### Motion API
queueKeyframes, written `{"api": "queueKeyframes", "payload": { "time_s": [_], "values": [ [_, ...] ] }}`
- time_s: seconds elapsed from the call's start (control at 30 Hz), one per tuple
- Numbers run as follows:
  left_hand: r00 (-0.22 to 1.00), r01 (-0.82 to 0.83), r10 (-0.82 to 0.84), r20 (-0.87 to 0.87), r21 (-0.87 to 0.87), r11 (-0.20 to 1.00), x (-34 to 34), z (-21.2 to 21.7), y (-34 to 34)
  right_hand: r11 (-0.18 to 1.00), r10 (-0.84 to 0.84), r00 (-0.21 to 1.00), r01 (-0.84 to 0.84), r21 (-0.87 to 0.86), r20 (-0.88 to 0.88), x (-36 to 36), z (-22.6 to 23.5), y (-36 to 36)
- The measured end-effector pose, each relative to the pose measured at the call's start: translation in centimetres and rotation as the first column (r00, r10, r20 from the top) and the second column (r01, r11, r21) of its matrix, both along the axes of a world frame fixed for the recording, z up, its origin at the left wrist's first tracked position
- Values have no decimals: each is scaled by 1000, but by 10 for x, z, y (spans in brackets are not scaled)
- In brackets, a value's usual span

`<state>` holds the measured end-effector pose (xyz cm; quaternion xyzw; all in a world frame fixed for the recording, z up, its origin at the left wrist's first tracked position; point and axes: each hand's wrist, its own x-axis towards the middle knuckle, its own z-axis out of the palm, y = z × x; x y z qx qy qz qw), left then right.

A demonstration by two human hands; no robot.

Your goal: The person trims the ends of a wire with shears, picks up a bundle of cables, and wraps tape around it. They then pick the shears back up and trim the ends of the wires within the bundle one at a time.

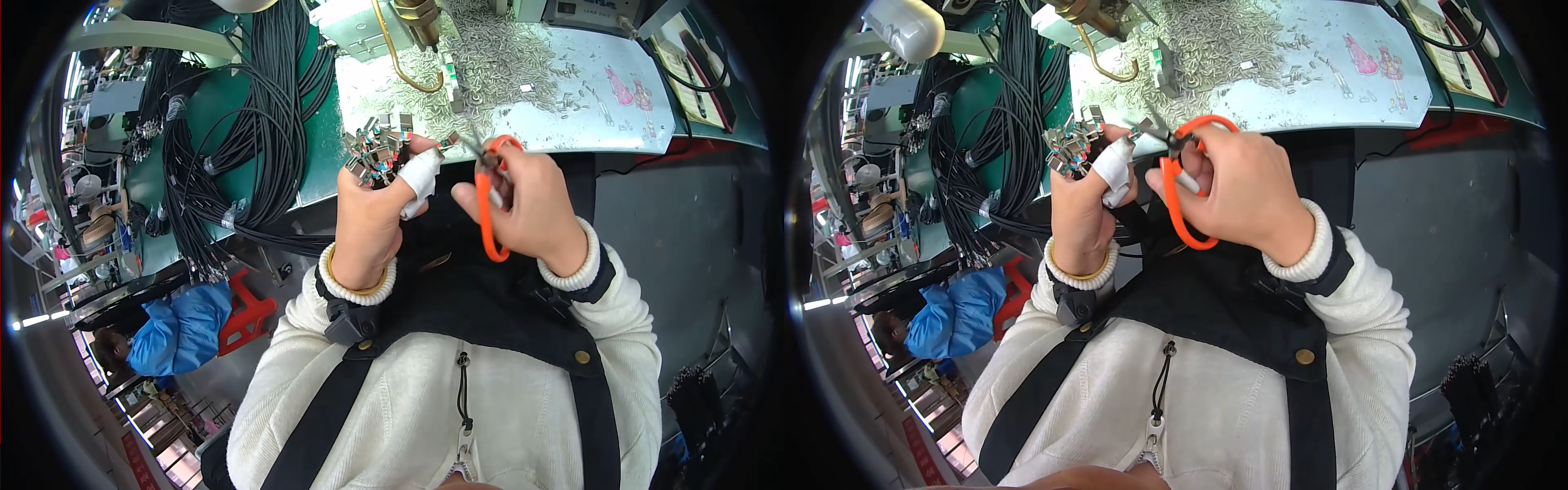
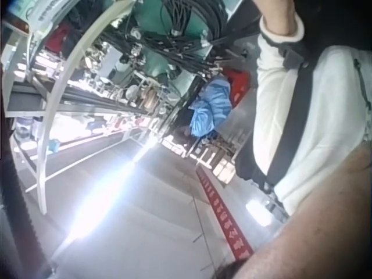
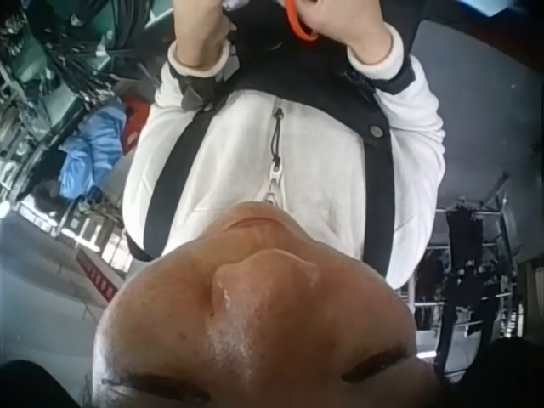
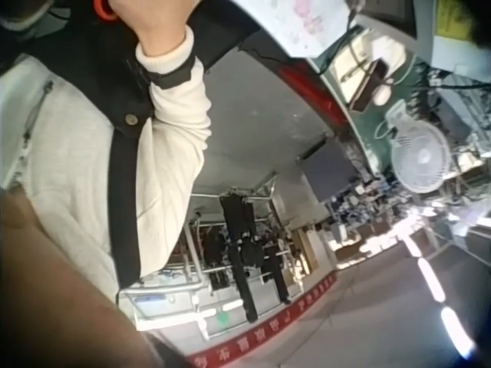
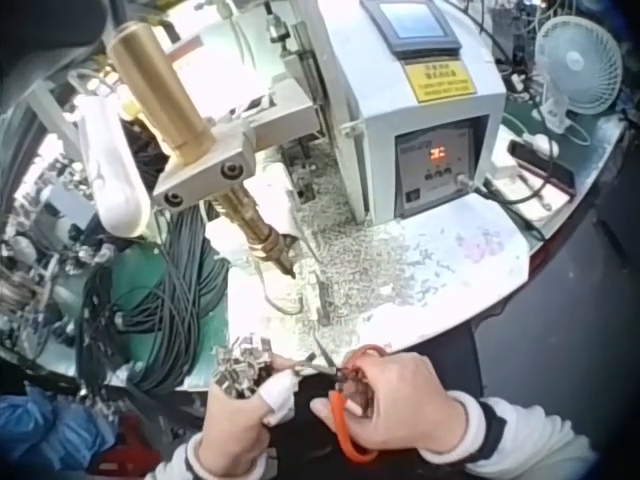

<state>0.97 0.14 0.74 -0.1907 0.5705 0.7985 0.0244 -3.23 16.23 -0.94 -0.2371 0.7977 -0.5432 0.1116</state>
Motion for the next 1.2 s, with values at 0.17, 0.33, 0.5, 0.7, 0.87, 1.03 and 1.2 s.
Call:
{"api": "queueKeyframes", "payload": {
  "time_s": [0.17, 0.33, 0.5, 0.7, 0.87, 1.03, 1.2],
  "values": [
    [1000, -10, 10, -28, -5, 1000, -1, -1, 0, 968, 45, 988, -6, 250, -150, 7, -5, -4],
    [993, 101, -107, 56, 90, 991, -15, -10, -16, 994, 103, 979, -108, 19, 173, 5, -27, -6],
    [976, 195, -217, 29, 340, 920, -50, -20, -25, 982, -2, 846, 104, -160, 533, -6, -5, -5],
    [983, 155, -174, 54, 254, 955, -74, -16, -20, 911, -149, 884, 297, -287, 443, -51, -3, -22],
    [979, 163, -184, 90, 203, 966, -78, -10, -21, 931, -36, 882, 200, -304, 469, -69, -6, -26],
    [971, 193, -219, 91, 237, 952, -82, -15, -30, 922, -48, 871, 228, -314, 489, -68, -5, -28],
    [974, 198, -218, 54, 249, 948, -80, -18, -30, 901, -48, 875, 246, -356, 483, -67, -7, -30]
  ]
}}
